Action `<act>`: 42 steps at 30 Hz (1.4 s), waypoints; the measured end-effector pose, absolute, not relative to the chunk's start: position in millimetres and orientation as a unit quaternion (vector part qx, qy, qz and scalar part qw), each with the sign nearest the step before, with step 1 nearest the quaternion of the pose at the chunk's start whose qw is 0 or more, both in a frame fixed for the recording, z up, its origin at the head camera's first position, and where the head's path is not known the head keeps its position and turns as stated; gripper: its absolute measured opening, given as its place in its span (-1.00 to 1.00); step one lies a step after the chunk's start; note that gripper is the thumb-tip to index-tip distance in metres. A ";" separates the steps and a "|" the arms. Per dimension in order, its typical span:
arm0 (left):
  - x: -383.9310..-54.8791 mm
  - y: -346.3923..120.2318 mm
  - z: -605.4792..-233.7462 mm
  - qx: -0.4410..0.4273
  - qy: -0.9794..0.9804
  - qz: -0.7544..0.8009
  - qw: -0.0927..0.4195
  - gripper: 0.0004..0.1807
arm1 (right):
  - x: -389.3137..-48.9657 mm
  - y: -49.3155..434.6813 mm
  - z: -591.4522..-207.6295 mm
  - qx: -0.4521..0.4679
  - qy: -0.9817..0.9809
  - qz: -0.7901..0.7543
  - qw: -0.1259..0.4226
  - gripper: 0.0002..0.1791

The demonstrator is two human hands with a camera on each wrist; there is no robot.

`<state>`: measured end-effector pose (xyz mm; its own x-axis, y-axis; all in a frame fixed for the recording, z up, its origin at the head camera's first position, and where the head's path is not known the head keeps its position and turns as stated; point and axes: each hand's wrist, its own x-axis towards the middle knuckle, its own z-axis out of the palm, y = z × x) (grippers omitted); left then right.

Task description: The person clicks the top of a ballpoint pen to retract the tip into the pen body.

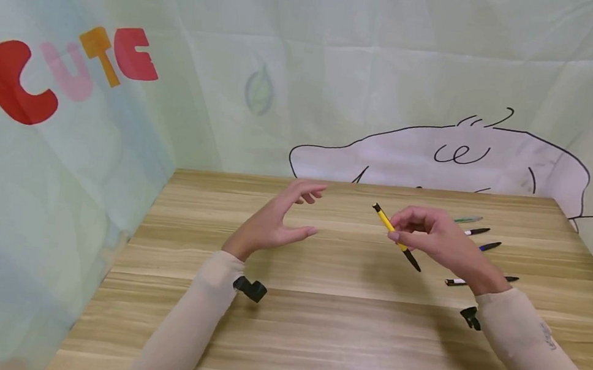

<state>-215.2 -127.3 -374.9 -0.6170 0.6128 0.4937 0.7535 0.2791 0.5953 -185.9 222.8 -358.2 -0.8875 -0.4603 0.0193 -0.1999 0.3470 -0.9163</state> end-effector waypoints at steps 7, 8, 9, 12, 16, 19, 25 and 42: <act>-210.3 -147.3 -383.2 -0.407 -0.808 -0.419 0.079 -0.14 | -184.9 245.7 -359.1 -0.218 0.809 -0.528 0.138 -0.76; -209.7 -149.6 -384.2 -0.404 -0.809 -0.420 0.077 -0.14 | -184.7 249.0 -359.5 -0.219 0.811 -0.525 0.140 -0.77; -209.2 -151.8 -385.2 -0.402 -0.810 -0.421 0.077 -0.15 | -184.5 252.3 -360.1 -0.219 0.813 -0.520 0.140 -0.79; -209.0 -158.3 -388.7 -0.398 -0.812 -0.420 0.077 -0.17 | -183.2 261.2 -362.0 -0.215 0.823 -0.508 0.138 -0.78; -207.3 -166.3 -391.2 -0.389 -0.816 -0.420 0.075 -0.18 | -179.7 272.5 -363.5 -0.215 0.827 -0.500 0.139 -0.77; -204.1 -170.8 -391.8 -0.379 -0.822 -0.418 0.073 -0.18 | -177.2 281.7 -364.0 -0.221 0.830 -0.491 0.142 -0.79; -199.0 -180.7 -393.7 -0.363 -0.831 -0.416 0.071 -0.18 | -173.4 299.1 -365.4 -0.238 0.835 -0.474 0.146 -0.83; -189.0 -209.6 -401.1 -0.337 -0.841 -0.418 0.067 -0.18 | -165.3 337.4 -377.2 -0.275 0.850 -0.414 0.177 -0.85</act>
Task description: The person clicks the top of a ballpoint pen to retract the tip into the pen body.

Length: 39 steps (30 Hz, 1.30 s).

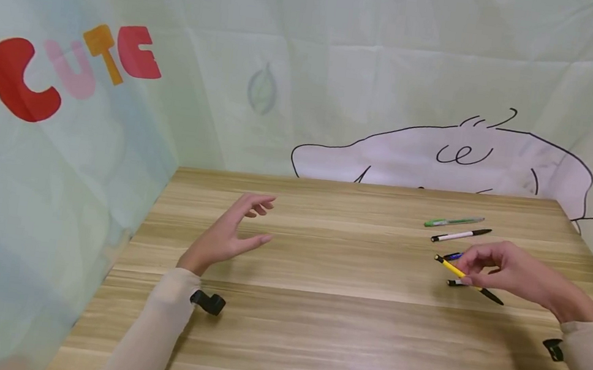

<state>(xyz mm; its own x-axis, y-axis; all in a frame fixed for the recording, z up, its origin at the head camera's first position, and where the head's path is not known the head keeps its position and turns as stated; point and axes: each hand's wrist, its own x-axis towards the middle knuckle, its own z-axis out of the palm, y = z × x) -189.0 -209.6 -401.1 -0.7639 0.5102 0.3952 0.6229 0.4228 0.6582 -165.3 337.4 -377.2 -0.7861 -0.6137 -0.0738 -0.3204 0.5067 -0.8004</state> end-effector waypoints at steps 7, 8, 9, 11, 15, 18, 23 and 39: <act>-184.4 -219.9 -405.5 -0.326 -0.843 -0.424 0.063 -0.18 | -164.9 353.4 -384.0 -0.315 0.829 -0.419 0.197 -0.88; -183.9 -221.0 -405.9 -0.326 -0.843 -0.424 0.063 -0.18 | -165.1 355.8 -385.1 -0.321 0.826 -0.420 0.198 -0.87; -183.4 -221.7 -406.2 -0.325 -0.844 -0.422 0.065 -0.18 | -165.3 358.2 -386.2 -0.325 0.824 -0.419 0.199 -0.86; -182.7 -223.0 -406.0 -0.325 -0.845 -0.420 0.064 -0.18 | -165.5 361.9 -388.1 -0.329 0.822 -0.419 0.202 -0.84; -182.3 -224.9 -405.7 -0.324 -0.848 -0.415 0.064 -0.18 | -164.5 366.3 -391.5 -0.325 0.822 -0.412 0.220 -0.84; -182.2 -226.2 -405.2 -0.324 -0.847 -0.416 0.064 -0.17 | -163.3 368.3 -394.9 -0.329 0.823 -0.402 0.229 -0.84; -181.4 -230.1 -404.9 -0.323 -0.850 -0.410 0.066 -0.15 | -161.1 371.9 -400.6 -0.357 0.815 -0.392 0.232 -0.81; -177.7 -231.4 -405.1 -0.307 -0.849 -0.427 0.053 -0.14 | -162.9 378.4 -411.7 -0.393 0.805 -0.372 0.243 -0.77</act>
